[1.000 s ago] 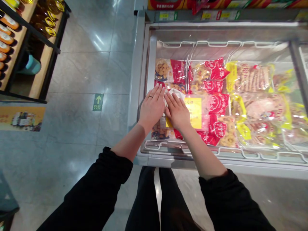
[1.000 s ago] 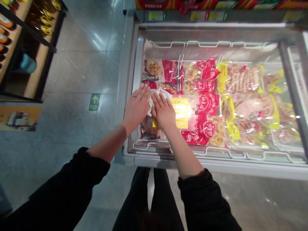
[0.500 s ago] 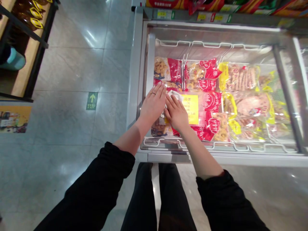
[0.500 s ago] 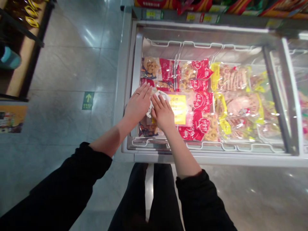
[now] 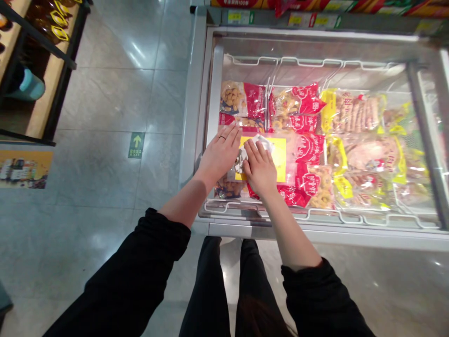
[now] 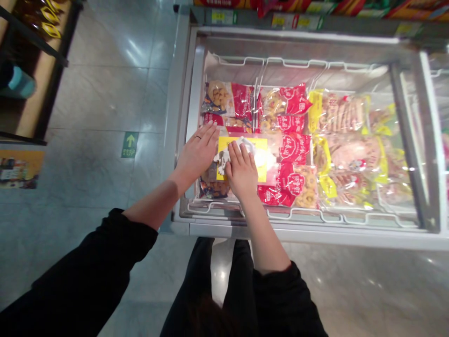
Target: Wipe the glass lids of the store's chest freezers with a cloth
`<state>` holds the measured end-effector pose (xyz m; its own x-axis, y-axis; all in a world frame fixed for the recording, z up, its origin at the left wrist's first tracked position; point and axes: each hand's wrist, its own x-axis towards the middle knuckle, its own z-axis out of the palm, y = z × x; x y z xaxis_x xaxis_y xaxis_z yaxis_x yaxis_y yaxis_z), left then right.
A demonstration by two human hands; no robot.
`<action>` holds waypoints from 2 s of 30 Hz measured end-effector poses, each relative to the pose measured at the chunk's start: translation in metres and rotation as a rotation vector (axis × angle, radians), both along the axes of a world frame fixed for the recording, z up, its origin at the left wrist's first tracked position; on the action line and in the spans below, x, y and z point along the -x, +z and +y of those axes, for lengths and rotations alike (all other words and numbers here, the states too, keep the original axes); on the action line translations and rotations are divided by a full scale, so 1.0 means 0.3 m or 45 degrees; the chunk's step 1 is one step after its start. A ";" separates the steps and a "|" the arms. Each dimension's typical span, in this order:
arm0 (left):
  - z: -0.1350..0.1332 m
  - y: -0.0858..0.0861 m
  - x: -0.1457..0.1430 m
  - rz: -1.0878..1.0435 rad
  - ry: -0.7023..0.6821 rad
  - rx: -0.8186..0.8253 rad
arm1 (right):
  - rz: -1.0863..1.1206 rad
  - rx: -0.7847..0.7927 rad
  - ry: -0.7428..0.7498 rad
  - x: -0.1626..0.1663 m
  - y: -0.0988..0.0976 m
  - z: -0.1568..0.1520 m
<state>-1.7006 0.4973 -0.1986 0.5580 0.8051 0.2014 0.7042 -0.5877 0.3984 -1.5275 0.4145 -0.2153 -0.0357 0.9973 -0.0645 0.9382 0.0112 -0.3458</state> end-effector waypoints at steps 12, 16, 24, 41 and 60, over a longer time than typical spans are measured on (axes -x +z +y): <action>-0.012 0.050 -0.005 0.166 -0.034 -0.065 | -0.066 0.015 -0.088 -0.169 0.018 0.000; -0.020 0.071 -0.011 0.269 0.029 -0.066 | -0.054 0.027 0.040 -0.092 0.025 -0.067; -0.020 0.082 -0.015 0.310 0.042 -0.037 | -0.023 -0.030 0.011 -0.169 0.006 0.101; -0.030 0.083 -0.018 0.297 0.105 -0.015 | -0.016 -0.037 0.060 -0.190 0.009 0.077; -0.036 0.102 -0.049 0.405 -0.056 0.068 | 0.020 -0.008 0.051 -0.358 0.009 0.044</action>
<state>-1.6858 0.4866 -0.1679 0.6208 0.7834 -0.0307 0.7726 -0.6047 0.1934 -1.4199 0.4277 -0.2127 -0.0764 0.9954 -0.0574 0.9315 0.0508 -0.3602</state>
